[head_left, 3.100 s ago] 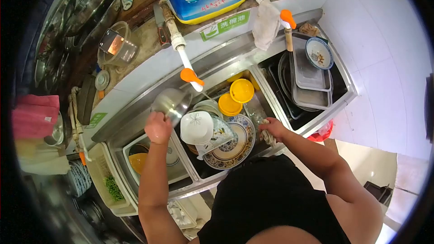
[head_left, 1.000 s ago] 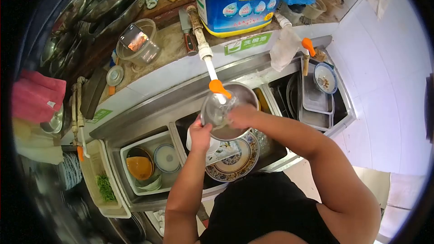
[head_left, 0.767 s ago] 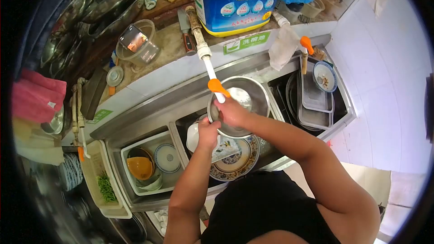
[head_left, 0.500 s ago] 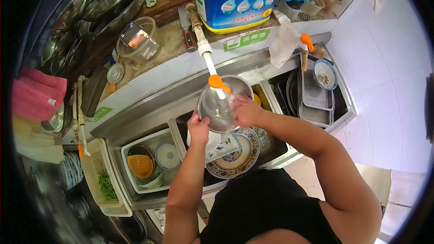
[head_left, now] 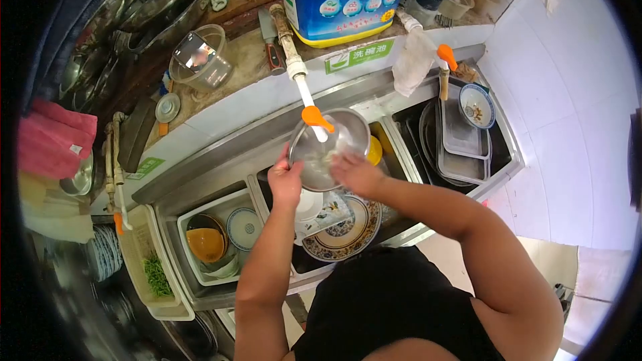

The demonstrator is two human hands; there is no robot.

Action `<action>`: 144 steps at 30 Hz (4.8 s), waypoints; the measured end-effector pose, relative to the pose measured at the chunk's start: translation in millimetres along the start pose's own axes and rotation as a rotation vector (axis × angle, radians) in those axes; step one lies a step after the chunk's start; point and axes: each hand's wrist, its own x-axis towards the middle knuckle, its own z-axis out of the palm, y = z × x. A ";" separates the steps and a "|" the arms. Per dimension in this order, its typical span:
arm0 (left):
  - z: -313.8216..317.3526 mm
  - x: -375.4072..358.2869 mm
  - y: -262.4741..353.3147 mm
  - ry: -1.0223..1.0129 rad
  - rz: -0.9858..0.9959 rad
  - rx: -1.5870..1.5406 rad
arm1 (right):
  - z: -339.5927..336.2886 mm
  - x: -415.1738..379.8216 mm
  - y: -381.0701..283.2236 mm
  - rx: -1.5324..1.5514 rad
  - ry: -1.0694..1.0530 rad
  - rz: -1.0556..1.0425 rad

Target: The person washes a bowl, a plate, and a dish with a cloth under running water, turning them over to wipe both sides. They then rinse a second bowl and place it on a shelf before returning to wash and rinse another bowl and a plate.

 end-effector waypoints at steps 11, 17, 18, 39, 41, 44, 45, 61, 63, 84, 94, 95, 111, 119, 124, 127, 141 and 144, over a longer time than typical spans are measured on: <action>37.7 -16.2 -15.1 0.124 0.004 -0.016 | 28.1 1.7 -14.8 0.256 0.117 0.081; 13.5 -11.2 35.0 0.110 -0.070 0.388 | -13.6 -20.2 20.4 -0.424 -0.003 -0.306; 23.5 -16.6 41.8 0.294 -0.035 0.331 | -10.7 -16.3 15.7 -0.425 -0.003 -0.306; 32.6 -36.9 -8.8 0.001 -0.309 -0.123 | 28.4 -8.8 -10.2 -0.074 0.140 -0.077; 3.3 -15.2 8.1 -0.119 -0.211 0.193 | 23.1 -17.9 9.1 -0.031 0.118 -0.088; 0.2 -9.3 39.5 -0.258 -0.242 0.499 | 0.8 -17.9 27.3 -0.350 0.180 -0.336; -1.7 -4.8 27.0 -0.139 -0.230 0.449 | -21.4 -14.4 8.3 -0.320 0.006 -0.270; 29.7 -37.4 21.1 0.236 -0.149 -0.352 | 3.4 -8.0 -25.3 -0.208 0.106 -0.173; 44.6 -45.2 1.4 0.188 -0.265 -0.339 | 22.2 0.1 -30.8 -0.128 0.134 0.015; 7.3 -23.8 29.2 -0.167 -0.234 0.273 | 10.0 -31.5 29.2 -0.240 0.078 -0.314; 1.1 -22.8 28.0 -0.297 -0.164 0.319 | 3.9 -39.3 37.9 -0.270 0.214 -0.359; 3.9 -23.5 39.3 -0.212 -0.255 0.263 | 4.8 -38.2 33.9 -0.268 0.161 -0.342; 52.3 -52.4 -14.9 0.288 0.053 -0.159 | 4.9 -13.8 -10.1 -0.206 0.128 -0.080; 9.7 -32.5 44.7 -0.203 -0.328 0.150 | 8.8 -40.7 33.7 -0.147 0.264 -0.324; 55.6 -58.4 -14.9 0.330 -0.101 -0.244 | 2.1 -27.7 -9.3 -0.143 0.010 -0.082; 46.1 -67.3 -13.0 0.100 -0.196 -0.091 | 18.0 -41.0 -4.3 -0.053 -0.140 0.034; 46.6 -63.0 37.4 -0.722 -0.020 0.854 | -60.1 -17.7 63.5 0.406 -0.301 0.168; 53.0 -55.0 20.6 -0.601 0.022 0.902 | -56.6 -9.9 68.8 0.454 -0.011 0.094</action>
